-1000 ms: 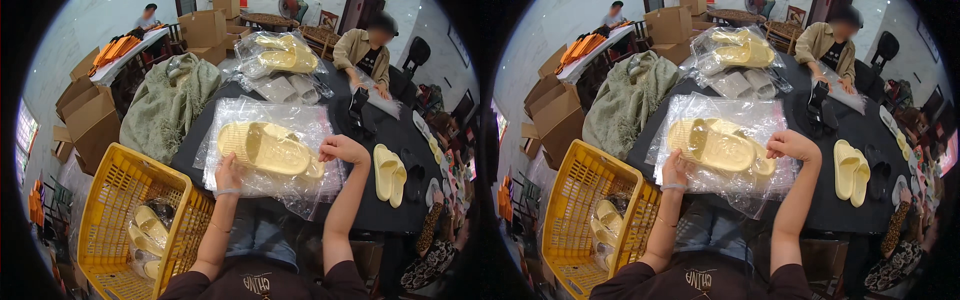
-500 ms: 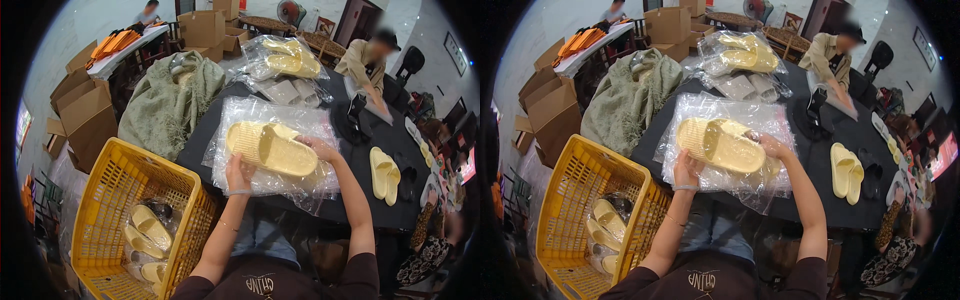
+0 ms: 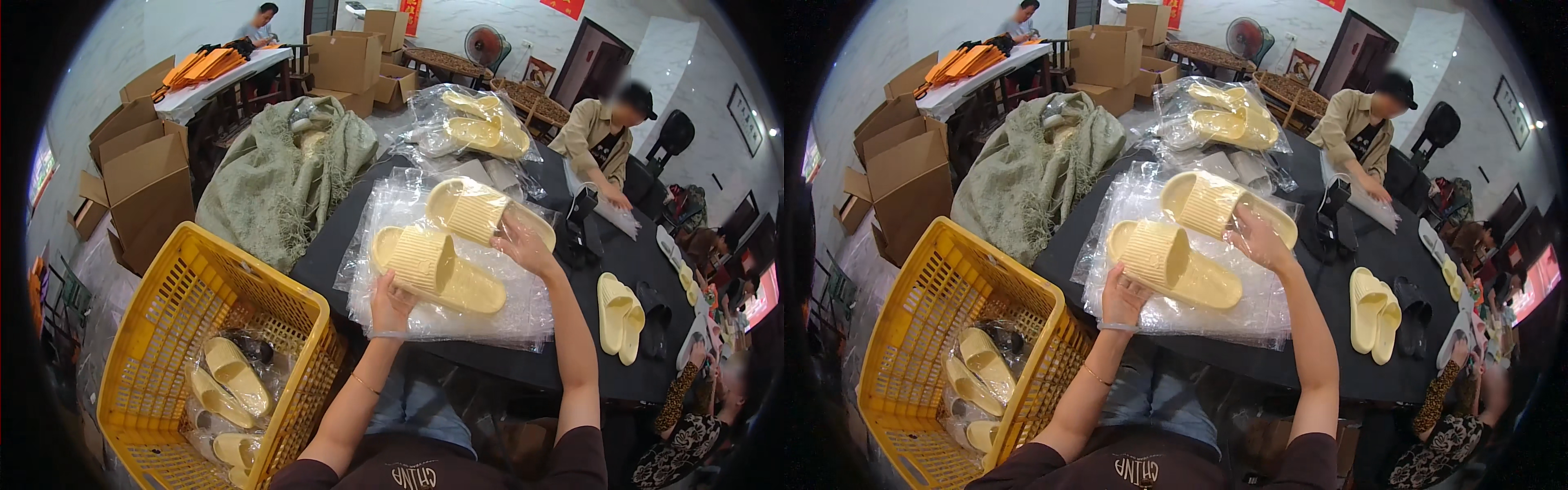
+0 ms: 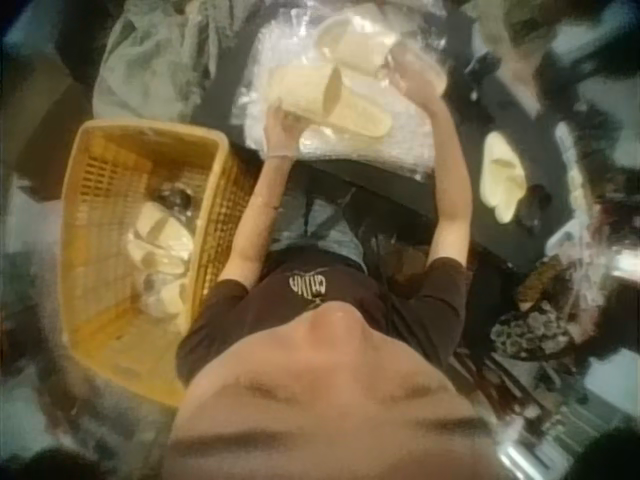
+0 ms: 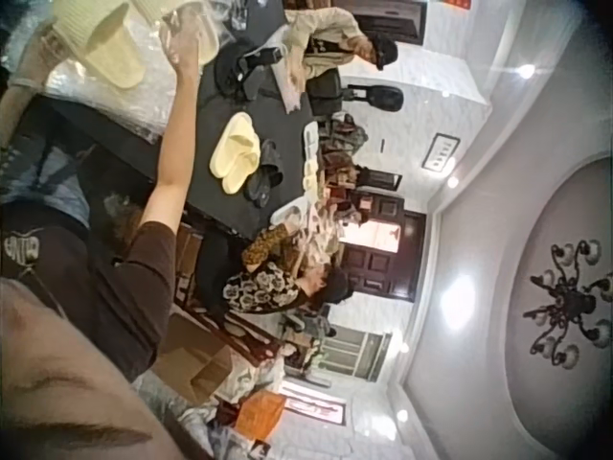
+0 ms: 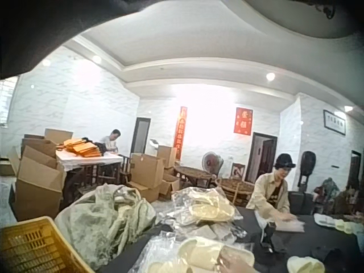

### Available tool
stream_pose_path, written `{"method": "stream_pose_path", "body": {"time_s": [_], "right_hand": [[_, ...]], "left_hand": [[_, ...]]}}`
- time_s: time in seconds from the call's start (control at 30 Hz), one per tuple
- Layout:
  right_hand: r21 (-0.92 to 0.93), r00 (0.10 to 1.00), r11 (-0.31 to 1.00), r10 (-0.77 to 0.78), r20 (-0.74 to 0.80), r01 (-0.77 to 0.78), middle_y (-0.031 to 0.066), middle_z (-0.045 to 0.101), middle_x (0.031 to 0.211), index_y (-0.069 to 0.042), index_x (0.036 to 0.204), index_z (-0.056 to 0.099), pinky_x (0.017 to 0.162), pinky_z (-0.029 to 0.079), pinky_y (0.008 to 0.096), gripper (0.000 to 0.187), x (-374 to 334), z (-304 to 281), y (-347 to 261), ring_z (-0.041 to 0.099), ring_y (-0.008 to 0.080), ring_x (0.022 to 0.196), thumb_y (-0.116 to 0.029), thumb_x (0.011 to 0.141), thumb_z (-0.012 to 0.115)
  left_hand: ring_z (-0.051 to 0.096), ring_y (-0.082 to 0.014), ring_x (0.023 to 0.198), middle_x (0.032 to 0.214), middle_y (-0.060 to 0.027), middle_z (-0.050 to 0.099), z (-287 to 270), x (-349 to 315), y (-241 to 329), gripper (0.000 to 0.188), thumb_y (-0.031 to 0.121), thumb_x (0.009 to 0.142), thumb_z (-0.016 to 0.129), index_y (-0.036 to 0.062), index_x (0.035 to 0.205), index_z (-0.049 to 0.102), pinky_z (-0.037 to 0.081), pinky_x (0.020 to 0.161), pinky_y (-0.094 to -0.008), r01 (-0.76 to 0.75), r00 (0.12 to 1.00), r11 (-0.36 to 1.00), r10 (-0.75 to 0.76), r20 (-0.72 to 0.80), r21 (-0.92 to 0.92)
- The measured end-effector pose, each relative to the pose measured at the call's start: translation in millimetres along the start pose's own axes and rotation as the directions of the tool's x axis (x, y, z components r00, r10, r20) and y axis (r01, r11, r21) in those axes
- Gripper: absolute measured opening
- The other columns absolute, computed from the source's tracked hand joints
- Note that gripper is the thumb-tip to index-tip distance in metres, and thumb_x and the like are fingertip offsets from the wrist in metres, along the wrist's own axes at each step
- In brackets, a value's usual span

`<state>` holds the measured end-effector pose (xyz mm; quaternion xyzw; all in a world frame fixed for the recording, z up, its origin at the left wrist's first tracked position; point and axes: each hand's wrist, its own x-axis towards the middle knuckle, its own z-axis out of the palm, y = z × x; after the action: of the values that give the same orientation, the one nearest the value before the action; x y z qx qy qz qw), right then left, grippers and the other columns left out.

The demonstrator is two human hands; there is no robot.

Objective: The person packs pairs of plastic slippers into clear plastic bags. They retrieve slippers from a yellow basket, place them onto a stack of bags, and slide them inside. The person handles multiple pairs of slippers in various colors, including white, black, and yellow, throughout the process.

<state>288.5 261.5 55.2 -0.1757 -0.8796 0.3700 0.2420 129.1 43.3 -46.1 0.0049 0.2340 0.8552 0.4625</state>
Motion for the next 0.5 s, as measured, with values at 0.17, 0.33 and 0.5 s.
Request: {"method": "stream_pose_path", "body": {"time_s": [0.17,0.33,0.5], "right_hand": [[0.159,0.984,0.971,0.167,0.063,-0.176,0.0152,0.057,0.121,-0.004,0.134,0.042,0.092,0.043,0.0333,0.06,13.3,23.4,2.5,0.055,0.0222,0.109,-0.022,0.081,0.066],[-0.073,0.988,0.991,0.115,0.102,-0.108,0.0143,0.06,0.114,-0.003,0.129,0.046,0.087,0.046,0.0352,0.059,42.8,47.4,66.4,0.057,0.022,0.102,-0.017,0.075,0.065],[0.346,0.98,0.922,0.125,0.158,-0.173,0.0109,0.058,0.114,0.002,0.127,0.045,0.084,0.046,0.0302,0.057,48.9,68.2,41.8,0.055,0.0161,0.102,-0.015,0.076,0.064]], "left_hand": [[0.058,-0.0193,0.101,0.114,-0.0074,0.055,-2.2,-0.3,1.4,0.039,0.01,0.088,0.053,0.0066,0.125,0.041,0.051,0.085,-0.0361,0.015,1.0,0.997,-0.015,-0.002,0.074],[0.059,-0.0197,0.098,0.112,-0.0085,0.056,-0.9,3.4,-1.5,0.032,0.008,0.089,0.05,0.006,0.121,0.043,0.052,0.083,-0.0366,-0.011,0.999,0.994,0.007,0.037,0.113],[0.059,-0.0199,0.098,0.109,-0.0085,0.057,-2.7,4.1,1.6,0.027,0.007,0.089,0.048,0.0059,0.116,0.043,0.053,0.082,-0.0369,0.026,1.0,0.991,-0.025,-0.006,0.131]]}}
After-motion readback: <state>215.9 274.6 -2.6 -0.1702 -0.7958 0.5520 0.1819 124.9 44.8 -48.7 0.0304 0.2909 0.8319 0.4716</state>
